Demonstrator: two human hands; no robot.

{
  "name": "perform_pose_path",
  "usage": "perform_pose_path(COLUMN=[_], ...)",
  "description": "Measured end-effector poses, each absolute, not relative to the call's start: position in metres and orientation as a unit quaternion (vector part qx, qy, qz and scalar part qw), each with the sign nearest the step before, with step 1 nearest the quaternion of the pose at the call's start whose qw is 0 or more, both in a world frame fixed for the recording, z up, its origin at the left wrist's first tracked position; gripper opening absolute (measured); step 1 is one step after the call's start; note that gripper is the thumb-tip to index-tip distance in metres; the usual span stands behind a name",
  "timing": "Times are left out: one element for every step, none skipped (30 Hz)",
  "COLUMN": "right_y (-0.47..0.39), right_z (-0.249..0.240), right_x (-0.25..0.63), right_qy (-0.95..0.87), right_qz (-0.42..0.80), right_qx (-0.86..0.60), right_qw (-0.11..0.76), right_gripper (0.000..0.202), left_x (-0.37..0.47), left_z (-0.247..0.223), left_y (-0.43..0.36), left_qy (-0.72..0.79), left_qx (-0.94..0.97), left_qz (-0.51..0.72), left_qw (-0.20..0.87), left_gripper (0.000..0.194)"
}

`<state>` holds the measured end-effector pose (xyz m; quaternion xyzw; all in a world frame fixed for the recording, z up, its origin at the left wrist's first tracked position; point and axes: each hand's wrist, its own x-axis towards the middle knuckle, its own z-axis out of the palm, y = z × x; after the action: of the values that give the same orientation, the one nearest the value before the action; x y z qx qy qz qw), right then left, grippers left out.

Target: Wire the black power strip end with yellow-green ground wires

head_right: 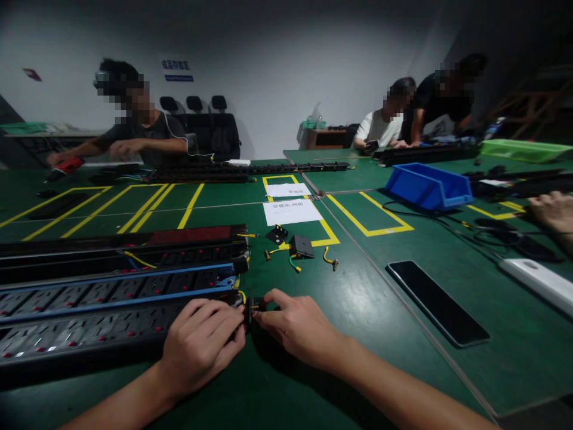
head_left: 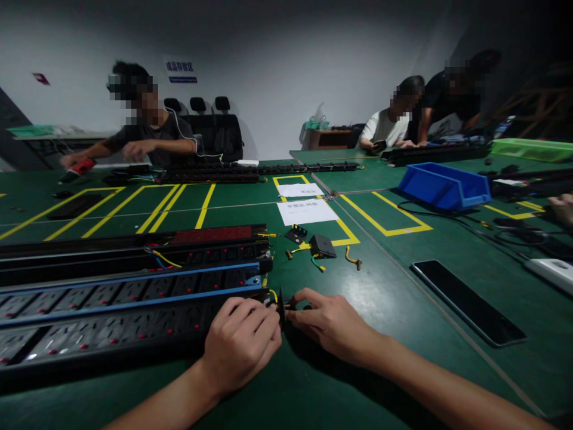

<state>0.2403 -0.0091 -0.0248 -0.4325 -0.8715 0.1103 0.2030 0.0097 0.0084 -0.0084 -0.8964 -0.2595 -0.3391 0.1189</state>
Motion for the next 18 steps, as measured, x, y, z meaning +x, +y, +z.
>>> perform_pose_path(right_y=[-0.0090,-0.0089,-0.0088,-0.0087,-0.0086,-0.0084,-0.0083,-0.0082,-0.0080,-0.0079,-0.0078,-0.0077,-0.0076,-0.0077,-0.0079,-0.0082,-0.0087,-0.0093], right_z=[-0.0245,-0.0242,-0.0240,-0.0239,-0.0239,-0.0240,-0.0243,-0.0246,-0.0249,-0.0251,-0.0252,-0.0252,-0.0248,-0.0242,-0.0231,-0.0216,-0.0198,-0.0175], right_x=[0.2401,0.2398,0.2397,0.2396,0.2396,0.2396,0.2396,0.2398,0.2399,0.2401,0.2403,0.2404,0.2404,0.2402,0.2398,0.2391,0.2382,0.2371], right_qy=[-0.871,-0.871,-0.871,-0.871,-0.871,-0.871,-0.872,-0.872,-0.872,-0.873,-0.873,-0.874,-0.875,-0.875,-0.874,-0.869,-0.859,-0.843], right_qz=[0.112,0.112,0.113,0.113,0.113,0.113,0.113,0.112,0.113,0.113,0.113,0.114,0.116,0.120,0.128,0.141,0.160,0.183], right_qx=[-0.433,-0.433,-0.433,-0.433,-0.432,-0.432,-0.431,-0.431,-0.431,-0.430,-0.429,-0.427,-0.425,-0.424,-0.423,-0.425,-0.429,-0.437], right_qw=[0.202,0.202,0.202,0.202,0.203,0.204,0.204,0.204,0.203,0.202,0.201,0.200,0.199,0.199,0.202,0.212,0.229,0.253], right_gripper=[0.026,0.026,0.026,0.026,0.026,0.026,0.026,0.026,0.025,0.025,0.025,0.025,0.025,0.026,0.025,0.025,0.024,0.023], left_x=[0.0098,0.0099,0.0100,0.0100,0.0100,0.0099,0.0098,0.0097,0.0096,0.0095,0.0094,0.0094,0.0093,0.0093,0.0093,0.0093,0.0093,0.0092], left_z=[-0.0081,-0.0080,-0.0078,-0.0078,-0.0078,-0.0078,-0.0080,-0.0082,-0.0084,-0.0087,-0.0090,-0.0092,-0.0095,-0.0096,-0.0098,-0.0098,-0.0098,-0.0098], left_y=[0.0084,0.0084,0.0084,0.0084,0.0084,0.0084,0.0084,0.0085,0.0085,0.0086,0.0087,0.0088,0.0089,0.0090,0.0091,0.0090,0.0089,0.0088], left_qy=[-0.259,-0.259,-0.260,-0.260,-0.260,-0.260,-0.260,-0.260,-0.260,-0.260,-0.260,-0.260,-0.260,-0.259,-0.258,-0.258,-0.257,-0.257], left_qx=[-0.897,-0.897,-0.897,-0.897,-0.897,-0.897,-0.897,-0.897,-0.897,-0.896,-0.896,-0.896,-0.896,-0.895,-0.895,-0.895,-0.895,-0.896], left_qz=[-0.339,-0.339,-0.338,-0.337,-0.337,-0.337,-0.337,-0.337,-0.338,-0.339,-0.339,-0.340,-0.341,-0.341,-0.342,-0.343,-0.343,-0.344], left_qw=[0.118,0.118,0.118,0.118,0.118,0.118,0.118,0.117,0.117,0.118,0.119,0.120,0.121,0.121,0.122,0.121,0.118,0.116], left_gripper=[0.008,0.008,0.008,0.008,0.008,0.008,0.007,0.007,0.007,0.007,0.007,0.007,0.007,0.007,0.007,0.008,0.008,0.008])
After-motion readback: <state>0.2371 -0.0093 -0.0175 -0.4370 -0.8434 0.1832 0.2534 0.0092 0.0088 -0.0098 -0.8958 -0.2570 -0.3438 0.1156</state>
